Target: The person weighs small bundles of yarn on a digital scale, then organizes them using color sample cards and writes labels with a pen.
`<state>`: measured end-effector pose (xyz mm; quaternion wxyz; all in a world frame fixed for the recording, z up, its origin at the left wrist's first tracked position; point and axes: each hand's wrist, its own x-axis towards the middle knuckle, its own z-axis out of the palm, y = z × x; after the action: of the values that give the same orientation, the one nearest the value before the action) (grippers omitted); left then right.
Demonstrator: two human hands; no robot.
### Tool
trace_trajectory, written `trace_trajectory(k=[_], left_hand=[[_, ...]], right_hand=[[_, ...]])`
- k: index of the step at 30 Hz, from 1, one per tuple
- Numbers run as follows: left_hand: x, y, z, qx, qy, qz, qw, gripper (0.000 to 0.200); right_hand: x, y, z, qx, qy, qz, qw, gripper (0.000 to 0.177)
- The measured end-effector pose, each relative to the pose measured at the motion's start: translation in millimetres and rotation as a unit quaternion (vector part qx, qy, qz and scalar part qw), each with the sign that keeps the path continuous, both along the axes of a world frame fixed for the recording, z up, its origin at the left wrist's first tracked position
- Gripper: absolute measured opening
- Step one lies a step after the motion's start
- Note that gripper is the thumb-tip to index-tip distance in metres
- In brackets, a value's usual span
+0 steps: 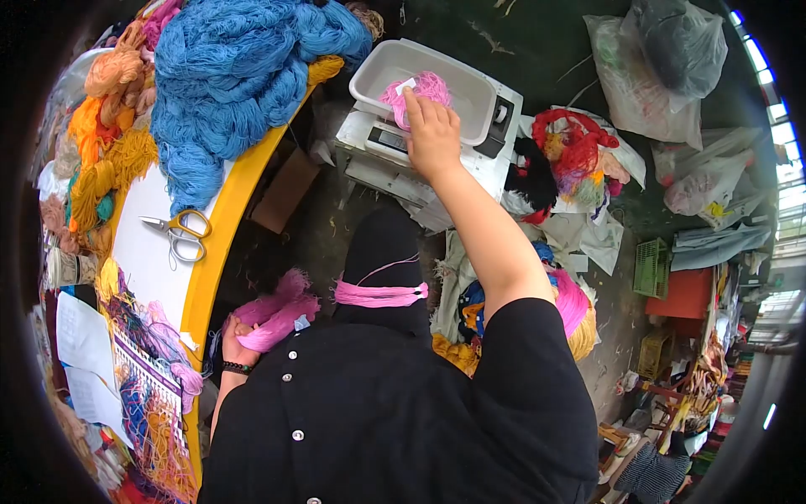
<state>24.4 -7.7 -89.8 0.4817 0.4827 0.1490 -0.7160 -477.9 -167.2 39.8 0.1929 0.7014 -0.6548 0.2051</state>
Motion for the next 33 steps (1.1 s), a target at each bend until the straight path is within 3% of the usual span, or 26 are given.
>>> trace_trajectory(k=[24,26,29,31,32,33], left_hand=[[2,6,12,-0.038,-0.054,-0.040,0.997,0.020],[9,5,25,-0.159,0.084,-0.104,0.978,0.023],[0,2,60,-0.189,0.103,-0.097,0.972,0.024],[-2,1,68,-0.248,0.146,-0.108,0.952,0.021],[-16,-2,94,-0.237,0.078,-0.120,0.961,0.020],[-23,-5,108,-0.223,0.008,-0.129,0.966,0.019]], right_hand=[[-3,-10,-14,0.009,-0.021,0.028,0.999,0.089],[-6,-17,-13,-0.027,0.008,0.042,0.999,0.085],[-9,-23,-9,-0.006,0.000,0.041,0.999,0.078],[-5,-24,2,-0.032,-0.040,0.069,0.996,0.066],[5,-21,13,-0.033,-0.041,0.073,0.996,0.066],[23,-15,27,0.019,-0.192,0.080,0.978,0.061]])
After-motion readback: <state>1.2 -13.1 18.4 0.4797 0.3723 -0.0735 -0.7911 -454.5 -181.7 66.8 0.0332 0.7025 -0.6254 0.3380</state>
